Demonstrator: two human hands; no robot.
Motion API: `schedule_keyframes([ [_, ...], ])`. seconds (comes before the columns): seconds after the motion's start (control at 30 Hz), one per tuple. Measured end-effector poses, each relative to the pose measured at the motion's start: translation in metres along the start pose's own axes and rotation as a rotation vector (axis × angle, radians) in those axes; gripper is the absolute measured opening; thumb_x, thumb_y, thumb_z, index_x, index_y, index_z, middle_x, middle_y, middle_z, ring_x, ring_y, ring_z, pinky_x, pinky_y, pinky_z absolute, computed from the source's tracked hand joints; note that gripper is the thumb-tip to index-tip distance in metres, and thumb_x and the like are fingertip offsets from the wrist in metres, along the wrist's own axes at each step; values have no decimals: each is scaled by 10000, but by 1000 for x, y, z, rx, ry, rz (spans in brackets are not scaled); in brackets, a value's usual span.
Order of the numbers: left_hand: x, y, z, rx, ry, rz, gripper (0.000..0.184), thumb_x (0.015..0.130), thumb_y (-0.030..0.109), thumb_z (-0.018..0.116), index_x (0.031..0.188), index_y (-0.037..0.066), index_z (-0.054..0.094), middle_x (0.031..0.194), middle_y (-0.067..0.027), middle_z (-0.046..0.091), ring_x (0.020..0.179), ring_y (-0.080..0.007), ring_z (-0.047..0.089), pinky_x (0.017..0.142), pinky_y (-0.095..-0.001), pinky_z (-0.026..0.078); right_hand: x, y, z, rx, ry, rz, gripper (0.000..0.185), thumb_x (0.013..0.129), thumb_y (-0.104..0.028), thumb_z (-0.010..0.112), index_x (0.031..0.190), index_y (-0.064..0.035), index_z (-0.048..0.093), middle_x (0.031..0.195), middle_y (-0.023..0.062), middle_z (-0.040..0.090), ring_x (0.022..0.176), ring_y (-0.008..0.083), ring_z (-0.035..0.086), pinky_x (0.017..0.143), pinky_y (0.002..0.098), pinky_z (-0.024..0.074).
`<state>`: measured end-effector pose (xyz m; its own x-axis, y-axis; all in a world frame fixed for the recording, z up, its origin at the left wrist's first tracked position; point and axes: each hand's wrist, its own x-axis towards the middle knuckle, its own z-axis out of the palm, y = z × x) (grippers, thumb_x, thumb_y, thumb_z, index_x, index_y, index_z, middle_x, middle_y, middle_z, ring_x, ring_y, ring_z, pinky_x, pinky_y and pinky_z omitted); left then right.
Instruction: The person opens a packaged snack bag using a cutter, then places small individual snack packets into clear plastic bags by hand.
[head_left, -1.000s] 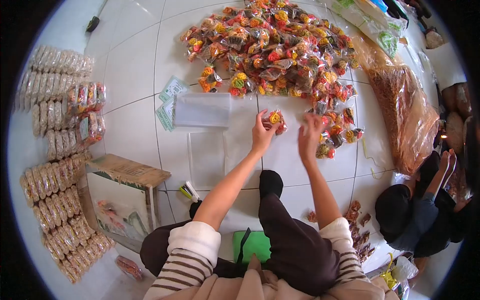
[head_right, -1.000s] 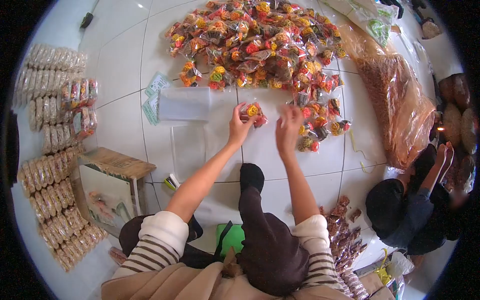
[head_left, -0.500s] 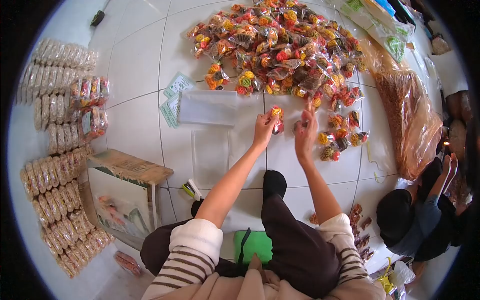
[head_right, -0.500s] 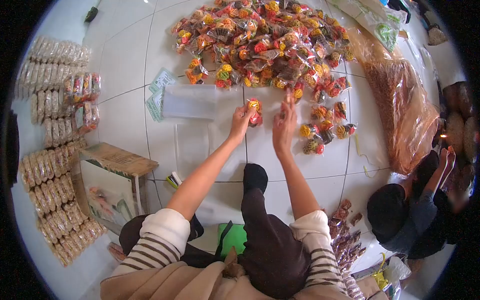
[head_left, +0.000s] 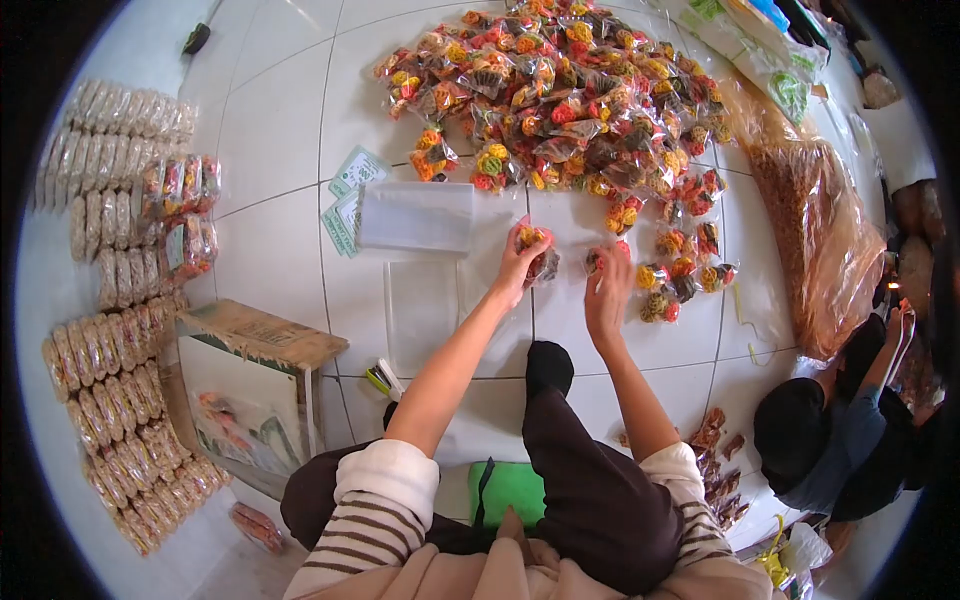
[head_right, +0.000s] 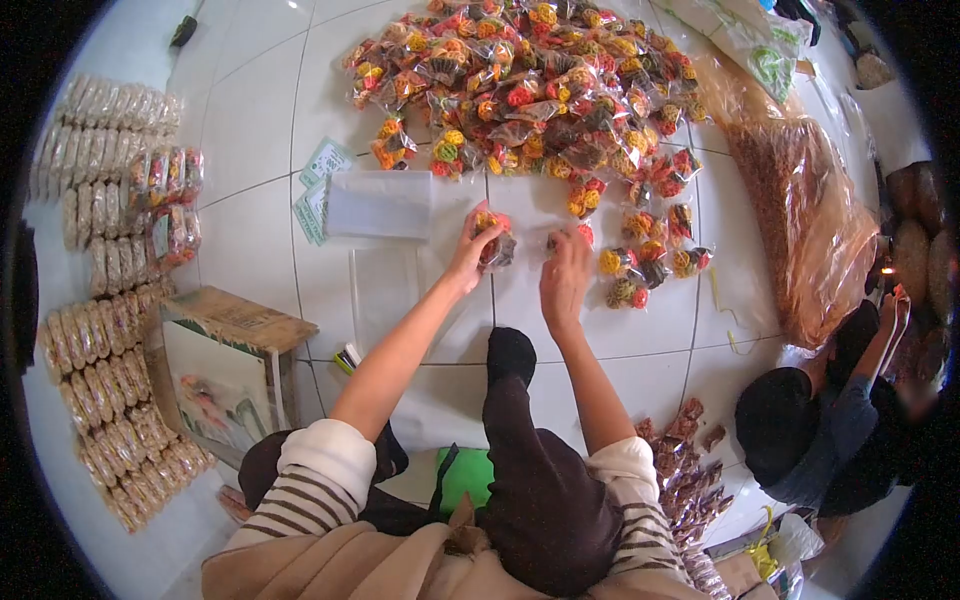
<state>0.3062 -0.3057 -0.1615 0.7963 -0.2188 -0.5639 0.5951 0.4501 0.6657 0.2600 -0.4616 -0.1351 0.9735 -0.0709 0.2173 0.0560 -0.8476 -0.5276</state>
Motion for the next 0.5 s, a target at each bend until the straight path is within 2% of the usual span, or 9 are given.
schedule_keyframes([
  [0.03,-3,1,0,-30,18,4,637,778,225,633,1299,249,267,1005,-16,524,868,-132,541,677,-332,473,2,-2,1,1,4,-10,616,653,25,519,1240,-86,371,1224,181,380,1163,336,331,961,452,258],
  [0.1,-3,-2,0,19,32,4,642,776,234,635,1299,251,264,1009,-11,523,871,-131,539,675,-336,470,4,-10,4,-115,88,539,561,668,-71,607,1193,-129,419,1192,209,367,1105,368,336,908,439,305],
  [0.2,-3,-7,1,64,43,41,649,773,247,637,1300,259,257,1010,0,523,873,-128,538,673,-343,465,10,-14,11,-107,11,602,497,679,-129,643,1138,-146,451,1202,220,325,1107,383,293,897,436,309],
  [0.23,-9,0,5,57,50,26,674,752,296,655,1300,251,265,1039,0,492,869,-118,522,660,-325,454,11,-8,18,-99,16,593,497,679,-129,643,1138,-146,451,1202,220,325,1107,383,293,897,436,309],
  [0.3,-23,14,13,34,56,-17,684,738,328,668,1294,238,280,1035,8,481,863,-103,507,666,-302,444,15,4,25,-63,22,482,395,694,-81,615,1064,-98,477,1121,186,431,1015,301,426,821,411,381],
  [0.33,-26,18,13,36,57,-1,684,738,328,668,1294,238,280,1035,8,481,863,-103,507,666,-302,444,18,6,24,-55,29,469,395,694,-81,615,1064,-98,477,1121,186,431,1015,301,426,821,411,381],
  [0.4,-32,29,13,-19,38,89,671,742,305,668,1289,234,287,1010,10,496,853,-101,512,669,-295,447,26,1,18,642,49,514,331,697,-10,569,1014,-58,489,940,136,544,830,219,536,715,353,440],
  [0.43,-34,36,13,-51,46,139,643,740,281,673,1266,223,309,1000,0,499,839,-102,518,649,-289,453,34,-31,-7,718,83,528,233,694,45,514,920,-12,518,779,99,580,683,171,562,647,301,459],
  [0.5,-45,60,9,-40,59,205,630,737,270,677,1252,216,319,995,-6,501,835,-105,521,655,-285,455,42,-49,-23,622,99,430,199,702,42,506,894,-7,531,782,103,582,708,179,565,659,299,457],
])
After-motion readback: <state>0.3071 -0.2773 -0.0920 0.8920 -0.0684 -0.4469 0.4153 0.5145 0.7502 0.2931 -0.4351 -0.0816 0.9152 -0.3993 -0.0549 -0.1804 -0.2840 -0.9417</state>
